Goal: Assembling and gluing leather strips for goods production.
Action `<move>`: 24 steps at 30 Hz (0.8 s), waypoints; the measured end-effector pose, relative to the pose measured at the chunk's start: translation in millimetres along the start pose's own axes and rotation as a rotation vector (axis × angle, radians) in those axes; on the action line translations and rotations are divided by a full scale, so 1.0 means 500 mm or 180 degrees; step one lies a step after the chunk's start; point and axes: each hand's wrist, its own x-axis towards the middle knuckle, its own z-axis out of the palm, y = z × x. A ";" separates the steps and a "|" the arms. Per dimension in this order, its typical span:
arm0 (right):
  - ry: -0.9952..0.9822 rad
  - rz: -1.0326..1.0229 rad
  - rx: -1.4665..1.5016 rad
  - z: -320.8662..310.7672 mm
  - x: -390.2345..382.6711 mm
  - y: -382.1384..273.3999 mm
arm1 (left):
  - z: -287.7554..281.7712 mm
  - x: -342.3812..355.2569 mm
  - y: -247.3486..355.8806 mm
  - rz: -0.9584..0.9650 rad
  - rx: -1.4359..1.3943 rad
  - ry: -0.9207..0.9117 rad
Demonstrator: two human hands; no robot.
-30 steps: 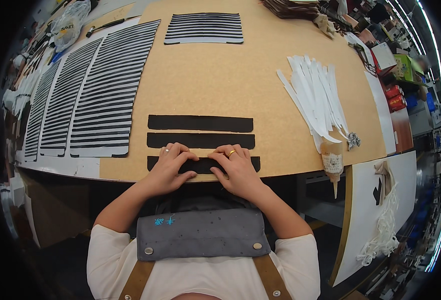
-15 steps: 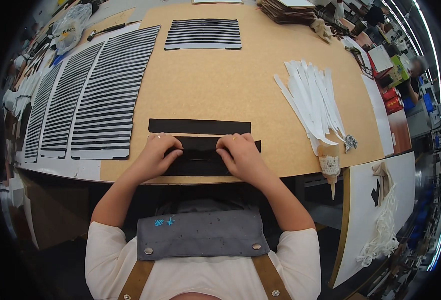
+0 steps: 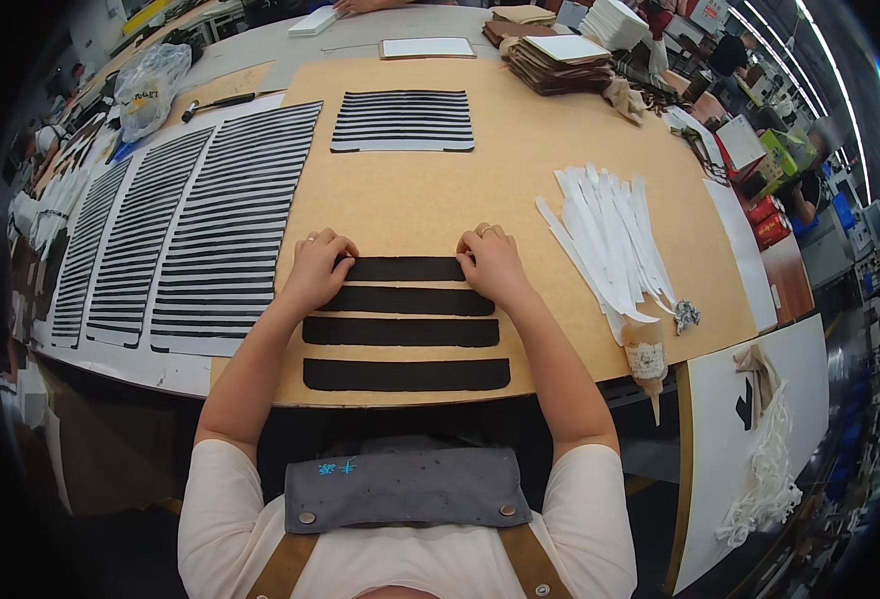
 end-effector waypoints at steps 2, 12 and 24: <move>0.0198 -0.0152 -0.0237 0.013 0.000 -0.004 | 0.001 -0.008 0.012 0.0229 0.0073 0.0202; 0.0112 -0.0832 -0.0157 0.094 0.020 -0.072 | 0.022 0.005 0.047 0.0633 -0.0130 0.0124; 0.0404 -0.1046 -0.0140 0.108 0.011 -0.080 | 0.029 -0.007 0.051 0.0593 -0.0100 0.0212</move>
